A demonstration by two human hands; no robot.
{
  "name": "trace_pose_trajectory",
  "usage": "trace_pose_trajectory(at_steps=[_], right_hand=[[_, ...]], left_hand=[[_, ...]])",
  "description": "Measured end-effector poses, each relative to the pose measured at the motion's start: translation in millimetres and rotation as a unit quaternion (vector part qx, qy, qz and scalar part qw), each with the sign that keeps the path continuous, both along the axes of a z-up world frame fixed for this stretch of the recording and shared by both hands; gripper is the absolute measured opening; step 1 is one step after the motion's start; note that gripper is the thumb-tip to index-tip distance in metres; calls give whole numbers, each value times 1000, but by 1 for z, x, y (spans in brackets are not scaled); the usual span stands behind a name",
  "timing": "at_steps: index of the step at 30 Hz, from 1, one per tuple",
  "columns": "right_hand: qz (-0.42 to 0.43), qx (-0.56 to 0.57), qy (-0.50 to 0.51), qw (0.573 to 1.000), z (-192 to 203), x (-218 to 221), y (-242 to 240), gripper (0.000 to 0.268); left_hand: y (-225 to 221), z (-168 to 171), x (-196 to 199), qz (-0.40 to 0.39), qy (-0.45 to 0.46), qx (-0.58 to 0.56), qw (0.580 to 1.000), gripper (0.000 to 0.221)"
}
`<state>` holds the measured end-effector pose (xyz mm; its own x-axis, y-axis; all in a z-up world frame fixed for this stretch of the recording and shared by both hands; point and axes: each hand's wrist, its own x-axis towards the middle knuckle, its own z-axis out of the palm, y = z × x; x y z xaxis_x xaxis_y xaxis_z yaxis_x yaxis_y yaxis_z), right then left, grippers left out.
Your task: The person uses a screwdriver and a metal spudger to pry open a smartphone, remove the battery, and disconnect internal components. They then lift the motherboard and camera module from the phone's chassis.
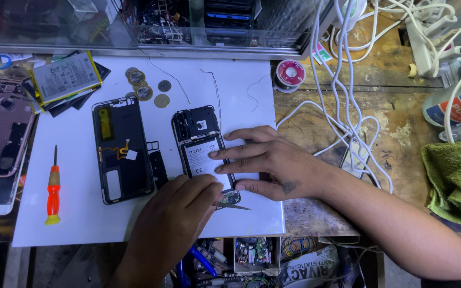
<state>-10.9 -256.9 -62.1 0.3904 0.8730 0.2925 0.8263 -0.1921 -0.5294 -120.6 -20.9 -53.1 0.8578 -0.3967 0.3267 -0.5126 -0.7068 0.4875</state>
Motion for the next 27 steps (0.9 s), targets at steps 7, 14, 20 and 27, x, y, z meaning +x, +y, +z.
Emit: trace_pose_trajectory(at_steps=[7, 14, 20, 27], right_hand=[[0, 0, -2, 1000, -1, 0, 0, 38], [-1, -3, -2, 1000, -2, 0, 0, 38], [-1, -3, -1, 1000, -1, 0, 0, 39], [10, 1, 3, 1000, -3, 3, -1, 42]], left_hand=[[5, -2, 8, -12, 28, -15, 999, 27], [6, 1, 10, -17, 14, -11, 1000, 35], [2, -1, 9, -2, -17, -19, 1000, 29], [-2, 3, 6, -10, 0, -114, 993, 24]])
